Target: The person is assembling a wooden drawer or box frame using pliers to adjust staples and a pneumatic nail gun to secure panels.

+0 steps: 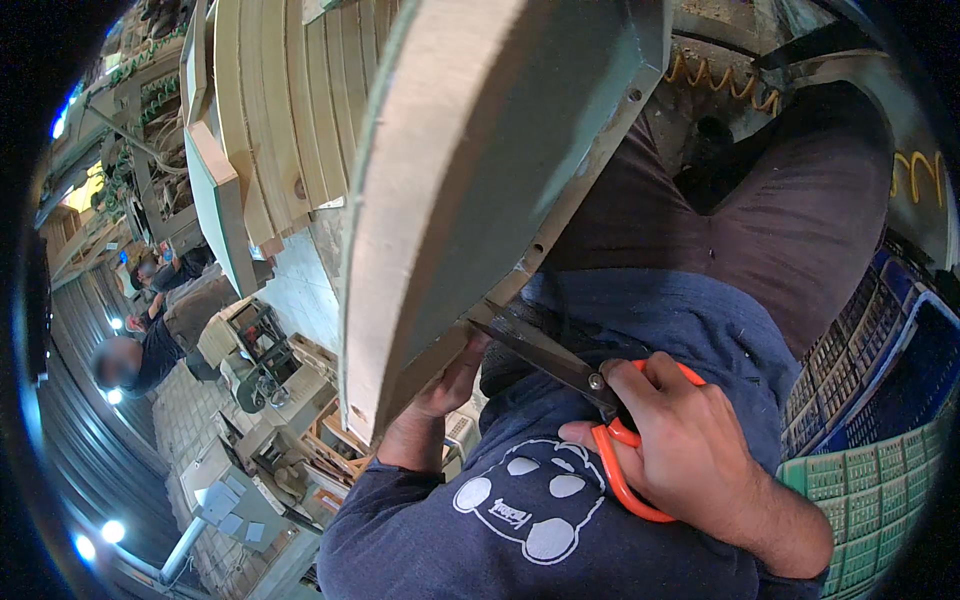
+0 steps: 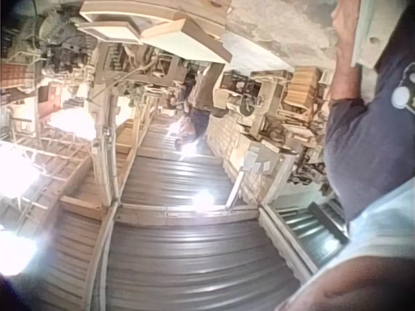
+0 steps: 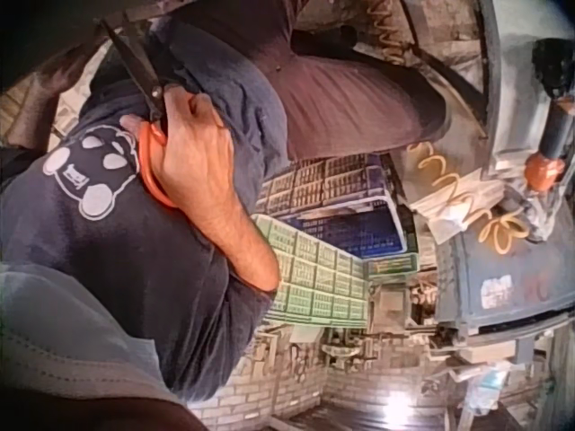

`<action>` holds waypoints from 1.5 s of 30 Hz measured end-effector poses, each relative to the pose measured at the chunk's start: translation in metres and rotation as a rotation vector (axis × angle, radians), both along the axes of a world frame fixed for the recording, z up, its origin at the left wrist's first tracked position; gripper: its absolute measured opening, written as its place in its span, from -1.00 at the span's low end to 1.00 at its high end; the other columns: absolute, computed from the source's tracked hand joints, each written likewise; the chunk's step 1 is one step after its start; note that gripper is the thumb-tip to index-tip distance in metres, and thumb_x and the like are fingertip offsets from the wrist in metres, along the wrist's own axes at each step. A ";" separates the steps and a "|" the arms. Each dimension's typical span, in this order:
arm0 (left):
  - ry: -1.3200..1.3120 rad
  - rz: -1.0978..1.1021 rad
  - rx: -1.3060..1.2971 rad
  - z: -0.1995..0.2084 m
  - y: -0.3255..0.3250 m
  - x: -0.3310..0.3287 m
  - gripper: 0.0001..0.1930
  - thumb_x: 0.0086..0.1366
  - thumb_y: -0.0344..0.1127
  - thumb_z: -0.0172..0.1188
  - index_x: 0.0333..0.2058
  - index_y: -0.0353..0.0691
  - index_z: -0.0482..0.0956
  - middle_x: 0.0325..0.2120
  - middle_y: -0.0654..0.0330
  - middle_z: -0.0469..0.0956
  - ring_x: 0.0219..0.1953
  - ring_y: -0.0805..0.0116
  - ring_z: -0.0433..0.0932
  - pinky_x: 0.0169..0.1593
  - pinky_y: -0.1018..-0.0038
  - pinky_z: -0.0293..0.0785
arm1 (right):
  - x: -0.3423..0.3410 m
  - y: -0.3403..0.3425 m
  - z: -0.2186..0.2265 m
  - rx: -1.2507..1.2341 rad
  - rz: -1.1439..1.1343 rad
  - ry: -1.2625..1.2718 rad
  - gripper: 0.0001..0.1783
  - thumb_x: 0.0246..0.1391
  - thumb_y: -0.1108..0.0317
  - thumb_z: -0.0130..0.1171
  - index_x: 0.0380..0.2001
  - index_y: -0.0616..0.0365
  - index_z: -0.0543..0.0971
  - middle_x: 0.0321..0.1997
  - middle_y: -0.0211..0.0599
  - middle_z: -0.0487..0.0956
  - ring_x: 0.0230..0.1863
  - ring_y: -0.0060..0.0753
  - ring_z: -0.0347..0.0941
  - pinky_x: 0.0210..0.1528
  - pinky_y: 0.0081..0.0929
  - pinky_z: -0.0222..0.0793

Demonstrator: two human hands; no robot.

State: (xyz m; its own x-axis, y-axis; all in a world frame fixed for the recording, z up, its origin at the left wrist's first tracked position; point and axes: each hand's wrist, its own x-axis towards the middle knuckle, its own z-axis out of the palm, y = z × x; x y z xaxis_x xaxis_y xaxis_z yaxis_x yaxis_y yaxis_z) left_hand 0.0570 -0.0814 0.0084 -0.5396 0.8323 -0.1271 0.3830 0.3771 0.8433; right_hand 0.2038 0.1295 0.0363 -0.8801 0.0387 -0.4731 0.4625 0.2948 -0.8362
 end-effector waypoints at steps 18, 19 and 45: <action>-0.082 -0.114 0.004 0.005 0.000 -0.012 -0.53 0.32 -0.48 -0.10 0.20 -0.20 0.14 0.17 -0.18 0.20 0.16 -0.06 0.30 0.15 0.25 0.32 | -0.004 0.014 0.000 -0.048 0.080 -0.063 -0.39 -0.14 -0.11 0.27 -0.22 0.21 0.49 -0.50 -0.20 0.38 -0.56 -0.15 0.42 -0.53 -0.29 0.36; -0.062 -0.129 -0.035 0.007 0.001 -0.012 -0.53 0.32 -0.50 -0.10 0.20 -0.21 0.14 0.17 -0.18 0.20 0.16 -0.07 0.30 0.16 0.24 0.31 | -0.004 0.014 -0.001 -0.037 0.091 -0.066 -0.39 -0.14 -0.12 0.27 -0.21 0.20 0.48 -0.50 -0.21 0.38 -0.56 -0.15 0.42 -0.53 -0.29 0.36; -0.328 0.551 0.039 0.002 0.003 -0.013 -0.70 0.16 -0.61 0.17 -0.11 -0.36 0.43 -0.18 0.13 0.51 -0.14 0.38 0.50 -0.06 0.47 0.42 | 0.031 0.106 0.023 0.196 -0.602 0.113 -0.43 -0.21 0.38 0.42 -0.08 0.26 0.44 -0.41 -0.32 0.41 -0.43 -0.55 0.30 -0.36 -0.60 0.29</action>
State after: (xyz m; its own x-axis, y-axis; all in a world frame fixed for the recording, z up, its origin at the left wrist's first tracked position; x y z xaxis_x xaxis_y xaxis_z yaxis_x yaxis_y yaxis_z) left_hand 0.0443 -0.0783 0.0104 -0.8277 0.4513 -0.3336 -0.1384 0.4118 0.9007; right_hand 0.2352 0.2351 0.0596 -0.7212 0.6180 -0.3130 0.5070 0.1630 -0.8464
